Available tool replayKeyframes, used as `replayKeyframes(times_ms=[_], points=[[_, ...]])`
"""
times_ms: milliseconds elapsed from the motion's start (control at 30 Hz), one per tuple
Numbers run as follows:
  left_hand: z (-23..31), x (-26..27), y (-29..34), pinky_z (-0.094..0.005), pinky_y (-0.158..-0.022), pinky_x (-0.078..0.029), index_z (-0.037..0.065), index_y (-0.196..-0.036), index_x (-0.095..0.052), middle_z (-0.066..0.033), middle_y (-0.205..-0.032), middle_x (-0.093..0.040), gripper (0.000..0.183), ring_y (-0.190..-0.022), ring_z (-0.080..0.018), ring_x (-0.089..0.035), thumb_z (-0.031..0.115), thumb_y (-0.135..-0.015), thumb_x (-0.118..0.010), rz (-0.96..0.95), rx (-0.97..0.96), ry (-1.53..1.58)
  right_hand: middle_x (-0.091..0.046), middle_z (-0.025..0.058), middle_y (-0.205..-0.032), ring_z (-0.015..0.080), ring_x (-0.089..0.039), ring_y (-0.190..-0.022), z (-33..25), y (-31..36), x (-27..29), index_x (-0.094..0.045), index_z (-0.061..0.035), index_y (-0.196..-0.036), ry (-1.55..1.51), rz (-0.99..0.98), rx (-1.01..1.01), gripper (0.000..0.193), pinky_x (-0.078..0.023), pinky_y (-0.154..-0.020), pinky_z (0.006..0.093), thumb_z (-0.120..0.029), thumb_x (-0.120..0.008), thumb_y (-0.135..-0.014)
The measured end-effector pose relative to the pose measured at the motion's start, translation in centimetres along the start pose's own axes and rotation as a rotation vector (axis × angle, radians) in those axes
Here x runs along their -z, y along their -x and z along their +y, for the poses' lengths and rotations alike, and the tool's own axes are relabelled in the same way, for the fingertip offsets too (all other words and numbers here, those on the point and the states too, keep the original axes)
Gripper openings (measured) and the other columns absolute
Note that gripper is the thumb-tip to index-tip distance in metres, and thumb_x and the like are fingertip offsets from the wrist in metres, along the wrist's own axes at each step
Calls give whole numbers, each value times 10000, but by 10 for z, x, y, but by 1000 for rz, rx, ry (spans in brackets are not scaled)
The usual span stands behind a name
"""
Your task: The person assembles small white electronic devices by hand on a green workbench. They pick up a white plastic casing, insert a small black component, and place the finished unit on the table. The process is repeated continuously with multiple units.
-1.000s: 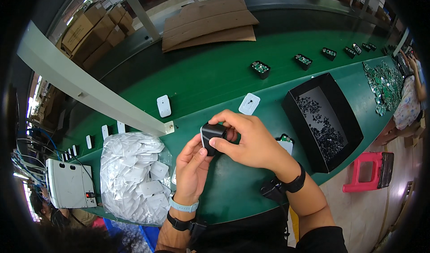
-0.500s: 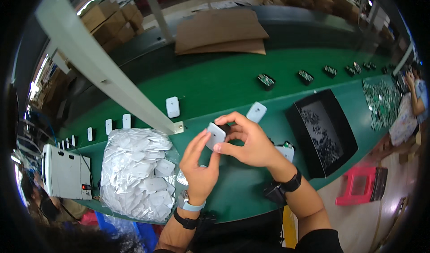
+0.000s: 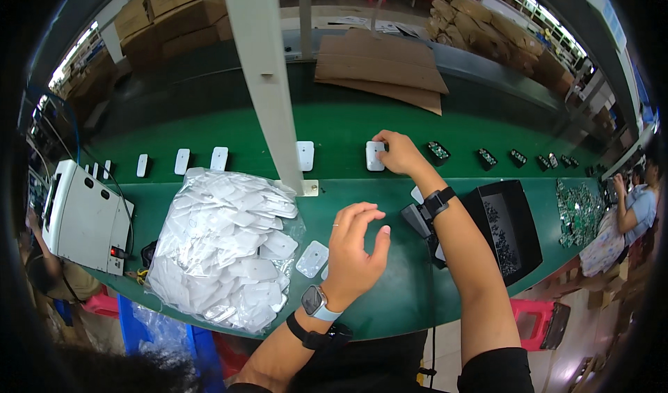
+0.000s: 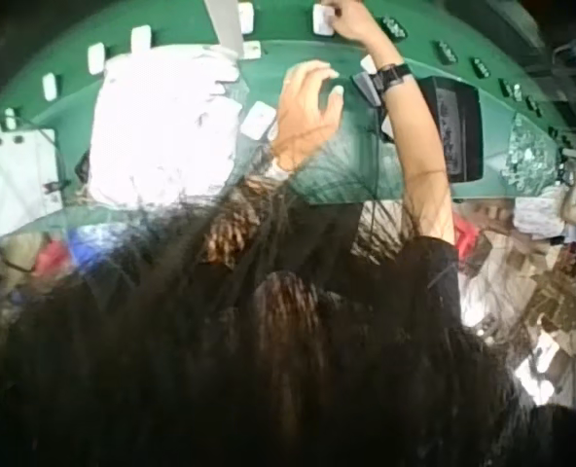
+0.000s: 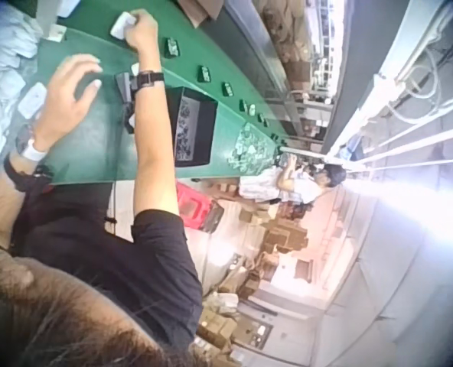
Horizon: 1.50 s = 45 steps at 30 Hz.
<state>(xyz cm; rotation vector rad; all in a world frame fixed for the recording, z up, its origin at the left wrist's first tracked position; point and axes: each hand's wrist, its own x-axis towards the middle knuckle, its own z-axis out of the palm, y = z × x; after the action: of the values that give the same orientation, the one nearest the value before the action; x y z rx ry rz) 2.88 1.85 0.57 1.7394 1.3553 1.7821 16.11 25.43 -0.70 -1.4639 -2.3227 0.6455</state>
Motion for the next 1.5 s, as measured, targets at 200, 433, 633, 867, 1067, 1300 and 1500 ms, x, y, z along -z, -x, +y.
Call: replayKeyframes(times_ms=[200, 433, 633, 867, 1067, 1300, 1500], points=[[2, 6, -2, -432, -908, -506, 9, -1048, -649, -165, -1137, -646, 215, -1038, -360, -621, 14, -840, -703, 113, -19, 56, -616, 193, -1341, 361, -552, -1286, -44, -7, 5, -581, -73, -1370, 37, 209, 225, 657, -448, -1090, 444, -228, -825, -781], [0, 14, -4, -405, -869, -516, 12, -997, -656, -160, -1107, -652, 164, -991, -336, -633, -13, -841, -696, 202, -11, 113, -618, 192, -1298, 382, -551, -1263, -110, -39, -73, -597, -75, -1322, -58, -107, 634, 649, -452, -1082, 442, -121, -842, -724], [1, 13, -5, -399, -865, -517, 7, -987, -654, -159, -1098, -652, 154, -977, -333, -632, -17, -841, -697, 210, 5, 117, -627, 179, -1277, 384, -607, -1178, -102, -41, -80, -606, -49, -1278, -64, -106, 470, 608, -511, -1012, 421, -74, -825, -711], [-8, 14, -3, -394, -1027, -434, -14, -1340, -481, -151, -1400, -465, 453, -1229, -252, -501, 4, -919, -647, 357, 150, 141, -581, 130, -1384, 235, -595, -1273, -101, 86, 19, -610, -44, -1287, -512, 23, 397, 644, -525, -1042, 377, -2, -848, -690], [-16, 8, -2, -370, -1073, -473, -61, -1526, -384, -165, -1435, -548, 511, -1293, -238, -570, 171, -1081, -482, 28, 562, 790, -646, 150, -1351, 336, -623, -1249, -89, 151, 29, -663, -68, -1215, -425, 105, 607, 580, -493, -1053, 428, -62, -873, -674], [-3, 10, -8, -439, -947, -592, -74, -1511, -387, -190, -1365, -589, 551, -1125, -306, -681, 230, -1069, -515, -159, 584, 827, -620, 140, -1387, 345, -614, -1202, -69, 161, 27, -645, -67, -1238, -450, 206, 678, 603, -535, -970, 412, -16, -838, -669], [-5, 6, -7, -424, -983, -570, -50, -1539, -357, -202, -1375, -601, 586, -1148, -334, -682, 238, -1070, -554, -175, 567, 971, -612, 136, -1402, 312, -610, -1201, -63, 165, 22, -624, -56, -1270, -568, 210, 653, 610, -594, -771, 329, -13, -850, -705]])
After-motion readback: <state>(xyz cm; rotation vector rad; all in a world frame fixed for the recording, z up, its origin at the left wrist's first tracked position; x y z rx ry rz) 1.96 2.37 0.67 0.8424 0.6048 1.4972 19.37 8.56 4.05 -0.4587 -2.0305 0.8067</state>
